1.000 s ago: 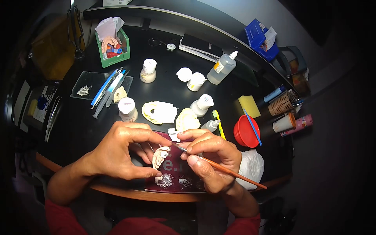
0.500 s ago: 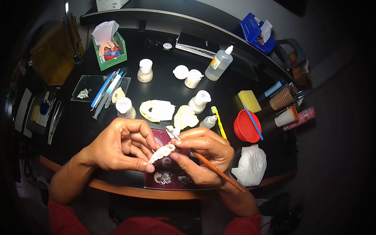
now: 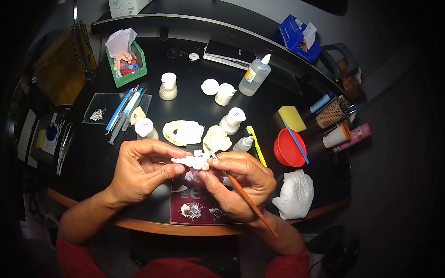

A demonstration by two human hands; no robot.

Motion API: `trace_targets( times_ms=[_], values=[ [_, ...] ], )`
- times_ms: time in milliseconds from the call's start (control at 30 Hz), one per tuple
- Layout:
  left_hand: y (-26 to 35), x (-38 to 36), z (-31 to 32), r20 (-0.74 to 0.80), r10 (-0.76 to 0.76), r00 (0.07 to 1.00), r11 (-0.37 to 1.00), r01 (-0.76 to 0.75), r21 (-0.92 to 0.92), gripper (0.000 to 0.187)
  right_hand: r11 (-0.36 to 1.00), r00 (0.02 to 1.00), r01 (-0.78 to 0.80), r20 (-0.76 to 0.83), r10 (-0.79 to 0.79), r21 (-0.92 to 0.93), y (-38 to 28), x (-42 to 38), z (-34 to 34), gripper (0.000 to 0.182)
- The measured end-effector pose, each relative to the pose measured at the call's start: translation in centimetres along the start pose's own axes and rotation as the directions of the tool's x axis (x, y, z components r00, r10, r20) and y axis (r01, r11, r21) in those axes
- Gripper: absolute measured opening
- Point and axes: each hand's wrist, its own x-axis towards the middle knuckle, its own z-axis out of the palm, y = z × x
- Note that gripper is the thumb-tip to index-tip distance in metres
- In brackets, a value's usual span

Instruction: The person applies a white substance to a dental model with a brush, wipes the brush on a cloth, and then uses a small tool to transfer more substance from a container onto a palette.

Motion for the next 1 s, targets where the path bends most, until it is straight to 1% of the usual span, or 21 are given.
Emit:
trace_targets(
  times_ms=[133,167,200,233,267,300,367,400,433,567,667,767,867,1000],
  values=[
    [0.5,-0.2,-0.1,-0.025,0.003,1.0,0.997,-0.001,0.077,0.019,1.0,1.0,0.008,-0.027,-0.007,0.024,-0.4,0.2,0.4,0.032],
    [0.6,-0.1,-0.1,-0.032,-0.005,0.999,0.996,0.008,0.085,0.018,0.987,0.995,0.1,0.013,-0.099,-0.125,-0.6,0.6,-0.3,0.025],
    [0.6,-0.2,-0.1,-0.037,-0.013,0.999,0.996,0.016,0.092,0.018,0.962,0.979,0.201,0.063,-0.192,-0.187,-0.1,1.0,-1.0,0.023],
    [0.5,-0.2,-0.1,-0.025,0.03,0.999,0.993,-0.027,0.118,0.017,0.993,0.992,0.096,-0.074,-0.101,-0.063,-0.5,0.5,-0.6,0.025],
    [0.3,-0.2,-0.1,-0.011,0.071,0.997,0.987,-0.068,0.144,0.017,0.997,0.98,0.004,-0.199,0.011,0.076,-1.3,0.1,0.1,0.026],
    [0.1,-0.3,-0.1,0.006,0.111,0.994,0.979,-0.111,0.17,0.017,0.989,0.971,-0.013,-0.234,0.048,0.15,-1.5,-0.1,0.3,0.028],
    [-0.3,-0.1,-0.4,0.054,0.194,0.979,0.957,-0.201,0.207,0.015,0.992,0.991,0.115,-0.068,-0.112,0.048,-0.8,-0.1,-0.9,0.025],
    [-0.4,0.0,-0.5,0.079,0.235,0.969,0.943,-0.247,0.223,0.014,0.988,0.989,0.145,-0.029,-0.144,0.049,-0.8,0.1,-0.9,0.024],
    [-0.3,0.0,-0.4,0.077,0.231,0.97,0.943,-0.243,0.229,0.014,0.983,0.984,0.175,0.01,-0.176,0.052,-0.7,0.2,-0.9,0.023],
    [0.0,0.0,-0.4,0.068,0.215,0.974,0.944,-0.225,0.241,0.014,0.978,0.982,0.185,0.031,-0.188,0.095,-0.7,0.3,-0.4,0.025],
    [0.1,0.0,-0.3,0.074,0.222,0.972,0.937,-0.234,0.261,0.016,0.981,0.979,0.193,0.065,-0.194,0.029,-0.9,0.1,-0.4,0.025],
    [0.4,-0.1,-0.3,0.077,0.219,0.973,0.928,-0.232,0.29,0.017,0.963,0.963,0.254,0.119,-0.243,-0.087,-1.2,0.4,-0.7,0.027],
    [0.6,-0.2,-0.2,0.069,0.195,0.978,0.929,-0.207,0.306,0.016,0.942,0.951,0.294,0.153,-0.27,-0.16,-1.8,0.7,-0.6,0.029],
    [0.7,-0.2,-0.2,0.052,0.172,0.984,0.935,-0.18,0.304,0.016,0.924,0.941,0.326,0.163,-0.296,-0.202,-1.7,0.6,-0.5,0.029]
  ],
)
